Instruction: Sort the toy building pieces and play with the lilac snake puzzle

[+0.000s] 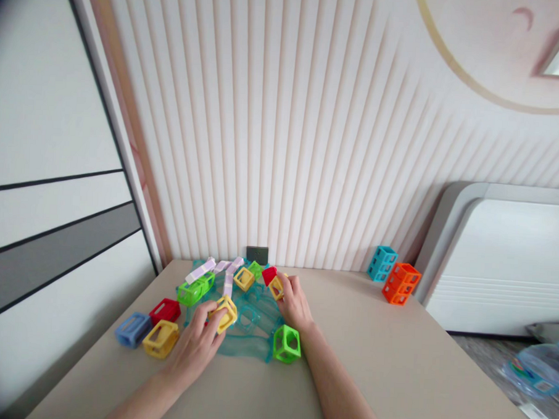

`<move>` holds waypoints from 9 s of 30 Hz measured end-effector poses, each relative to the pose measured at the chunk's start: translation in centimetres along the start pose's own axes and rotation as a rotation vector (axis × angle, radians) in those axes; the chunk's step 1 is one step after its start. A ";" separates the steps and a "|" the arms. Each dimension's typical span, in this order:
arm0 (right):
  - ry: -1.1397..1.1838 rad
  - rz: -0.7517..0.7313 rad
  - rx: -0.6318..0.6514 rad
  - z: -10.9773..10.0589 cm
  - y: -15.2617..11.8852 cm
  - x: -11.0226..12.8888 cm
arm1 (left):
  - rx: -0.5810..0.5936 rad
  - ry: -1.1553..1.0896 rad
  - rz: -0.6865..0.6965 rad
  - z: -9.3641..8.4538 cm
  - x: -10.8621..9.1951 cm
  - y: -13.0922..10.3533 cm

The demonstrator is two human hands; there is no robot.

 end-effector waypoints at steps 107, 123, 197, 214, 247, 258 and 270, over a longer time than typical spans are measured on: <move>0.850 0.589 0.256 -5.3 -4.9 11.8 | -0.007 -0.484 0.025 -1.3 -2.9 -0.4; 1.194 0.599 0.436 -3.6 -5.7 14.1 | -0.078 -0.550 -0.136 -1.0 -2.6 -0.5; 1.223 0.701 0.266 -4.1 -6.0 13.5 | 0.451 0.067 -0.396 5.0 2.9 9.4; 1.276 0.558 0.335 -3.9 -6.1 14.1 | 0.678 0.160 -0.321 8.2 1.6 12.1; 1.140 0.402 0.415 -2.9 -6.1 13.9 | 0.533 -0.205 -0.439 9.2 4.0 13.6; 1.178 0.403 0.439 -3.1 -5.9 14.0 | 0.162 -0.621 -0.695 8.5 6.0 12.1; 1.038 0.423 0.452 -2.6 -6.8 13.6 | -0.031 -0.604 -0.744 9.2 6.4 10.2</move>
Point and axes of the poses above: each hand's wrist, its own y-axis towards the middle knuckle, its own z-axis out of the palm, x = y × z, the point moved 4 cm from there along y, towards the middle knuckle
